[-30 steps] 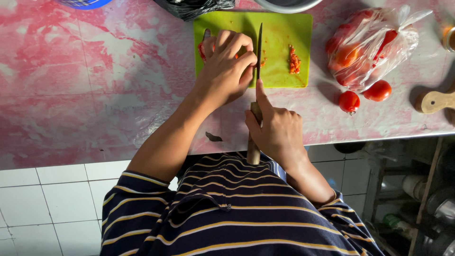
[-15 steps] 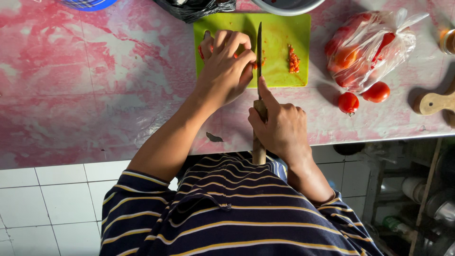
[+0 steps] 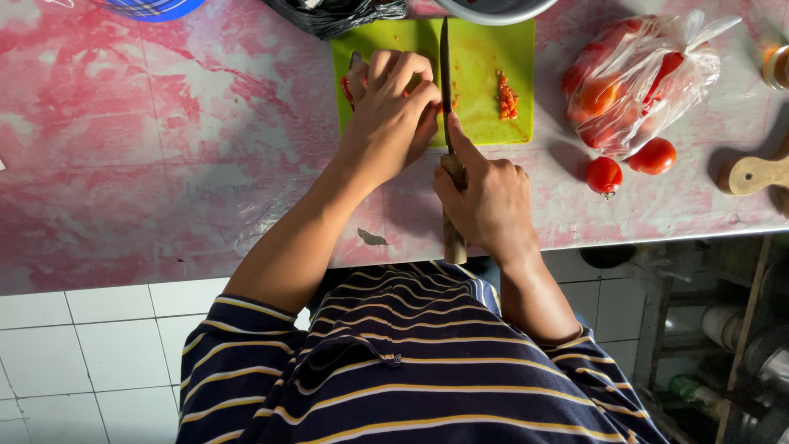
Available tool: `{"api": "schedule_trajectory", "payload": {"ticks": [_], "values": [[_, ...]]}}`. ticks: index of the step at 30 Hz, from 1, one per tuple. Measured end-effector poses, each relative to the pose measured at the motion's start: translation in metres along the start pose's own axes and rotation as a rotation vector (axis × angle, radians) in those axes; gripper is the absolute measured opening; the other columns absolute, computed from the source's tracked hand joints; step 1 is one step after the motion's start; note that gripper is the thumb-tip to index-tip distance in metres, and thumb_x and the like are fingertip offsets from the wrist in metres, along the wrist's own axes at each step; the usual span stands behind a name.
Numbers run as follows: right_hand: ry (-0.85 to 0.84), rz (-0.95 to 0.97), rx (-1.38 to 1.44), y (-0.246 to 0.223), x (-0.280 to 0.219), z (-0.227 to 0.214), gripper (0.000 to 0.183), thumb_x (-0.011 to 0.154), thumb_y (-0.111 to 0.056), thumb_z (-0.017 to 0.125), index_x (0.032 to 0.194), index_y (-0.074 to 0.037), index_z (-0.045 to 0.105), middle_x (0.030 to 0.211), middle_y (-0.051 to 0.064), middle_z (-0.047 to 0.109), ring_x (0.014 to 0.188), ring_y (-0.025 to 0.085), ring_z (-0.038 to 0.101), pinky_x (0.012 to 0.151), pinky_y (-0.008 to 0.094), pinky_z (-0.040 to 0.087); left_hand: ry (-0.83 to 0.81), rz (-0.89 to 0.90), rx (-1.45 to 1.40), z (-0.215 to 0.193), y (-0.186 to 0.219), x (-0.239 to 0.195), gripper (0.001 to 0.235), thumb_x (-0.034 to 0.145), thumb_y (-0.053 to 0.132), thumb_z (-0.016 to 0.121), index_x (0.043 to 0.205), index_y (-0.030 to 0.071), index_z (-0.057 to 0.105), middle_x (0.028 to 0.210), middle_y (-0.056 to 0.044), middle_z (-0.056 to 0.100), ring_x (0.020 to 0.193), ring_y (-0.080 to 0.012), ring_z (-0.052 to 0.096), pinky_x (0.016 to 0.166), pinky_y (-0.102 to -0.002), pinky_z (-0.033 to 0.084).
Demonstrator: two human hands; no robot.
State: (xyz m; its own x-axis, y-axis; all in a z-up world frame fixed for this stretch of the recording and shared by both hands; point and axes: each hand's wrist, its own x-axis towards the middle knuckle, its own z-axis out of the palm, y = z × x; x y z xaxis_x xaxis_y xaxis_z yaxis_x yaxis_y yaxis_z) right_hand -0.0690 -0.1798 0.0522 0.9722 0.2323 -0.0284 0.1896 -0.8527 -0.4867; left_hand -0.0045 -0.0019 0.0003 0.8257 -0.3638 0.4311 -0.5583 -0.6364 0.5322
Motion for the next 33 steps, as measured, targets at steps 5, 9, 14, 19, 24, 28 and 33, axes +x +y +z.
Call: {"api": "schedule_trajectory", "payload": {"ticks": [5, 9, 14, 19, 24, 28, 33], "values": [[0.002, -0.036, 0.077, -0.003, -0.012, -0.005, 0.067, 0.089, -0.027, 0.07, 0.151, -0.01, 0.052, 0.07, 0.008, 0.073, 0.058, 0.032, 0.069, 0.063, 0.045, 0.055, 0.036, 0.016, 0.022, 0.0, 0.0, 0.0, 0.017, 0.086, 0.009, 0.077, 0.094, 0.012, 0.062, 0.117, -0.004, 0.051, 0.117, -0.0289, 0.047, 0.106, -0.057, 0.029], [-0.002, 0.009, -0.08, -0.01, -0.011, 0.009, 0.07, 0.087, -0.029, 0.073, 0.151, -0.01, 0.053, 0.061, 0.015, 0.066, 0.051, 0.036, 0.065, 0.06, 0.048, 0.054, 0.05, 0.027, 0.039, 0.001, -0.001, -0.001, 0.017, 0.084, 0.009, 0.077, 0.094, 0.013, 0.064, 0.117, -0.001, 0.051, 0.117, -0.0276, 0.047, 0.107, -0.057, 0.029], [0.015, 0.034, -0.058, -0.005, -0.002, 0.01, 0.071, 0.088, -0.028, 0.072, 0.154, -0.012, 0.05, 0.061, 0.015, 0.066, 0.052, 0.037, 0.065, 0.059, 0.049, 0.054, 0.082, 0.036, 0.051, -0.003, 0.001, -0.001, 0.017, 0.082, 0.014, 0.08, 0.092, 0.017, 0.067, 0.123, -0.001, 0.051, 0.121, -0.0288, 0.045, 0.104, -0.056, 0.029], [0.061, 0.01, 0.015, -0.007, -0.008, 0.005, 0.073, 0.09, -0.027, 0.07, 0.156, -0.011, 0.045, 0.066, 0.013, 0.068, 0.054, 0.035, 0.066, 0.061, 0.048, 0.055, 0.182, -0.032, 0.087, -0.005, 0.002, -0.001, 0.018, 0.086, 0.012, 0.08, 0.096, 0.017, 0.066, 0.127, 0.0, 0.051, 0.125, -0.028, 0.044, 0.104, -0.054, 0.028], [-0.003, 0.006, -0.009, -0.011, -0.008, 0.015, 0.071, 0.088, -0.027, 0.072, 0.154, -0.016, 0.049, 0.062, 0.014, 0.067, 0.054, 0.036, 0.066, 0.062, 0.048, 0.055, 0.177, -0.096, 0.128, -0.001, 0.0, 0.001, 0.021, 0.081, 0.008, 0.077, 0.099, 0.017, 0.068, 0.125, 0.0, 0.052, 0.125, -0.0298, 0.045, 0.103, -0.052, 0.029], [-0.012, 0.028, 0.046, -0.002, -0.013, 0.008, 0.073, 0.086, -0.027, 0.072, 0.154, -0.015, 0.049, 0.062, 0.013, 0.067, 0.054, 0.035, 0.066, 0.06, 0.048, 0.054, 0.13, -0.034, 0.114, -0.004, 0.001, 0.002, 0.017, 0.088, 0.013, 0.081, 0.097, 0.018, 0.068, 0.125, 0.001, 0.052, 0.125, -0.0287, 0.046, 0.105, -0.052, 0.028], [0.042, 0.079, 0.061, 0.02, -0.026, -0.005, 0.069, 0.089, -0.026, 0.071, 0.154, -0.015, 0.051, 0.064, 0.011, 0.068, 0.055, 0.034, 0.067, 0.061, 0.046, 0.054, 0.051, 0.025, 0.07, -0.006, 0.003, 0.002, 0.016, 0.091, 0.012, 0.081, 0.101, 0.02, 0.07, 0.129, 0.002, 0.052, 0.126, -0.0268, 0.047, 0.108, -0.049, 0.029]]}}
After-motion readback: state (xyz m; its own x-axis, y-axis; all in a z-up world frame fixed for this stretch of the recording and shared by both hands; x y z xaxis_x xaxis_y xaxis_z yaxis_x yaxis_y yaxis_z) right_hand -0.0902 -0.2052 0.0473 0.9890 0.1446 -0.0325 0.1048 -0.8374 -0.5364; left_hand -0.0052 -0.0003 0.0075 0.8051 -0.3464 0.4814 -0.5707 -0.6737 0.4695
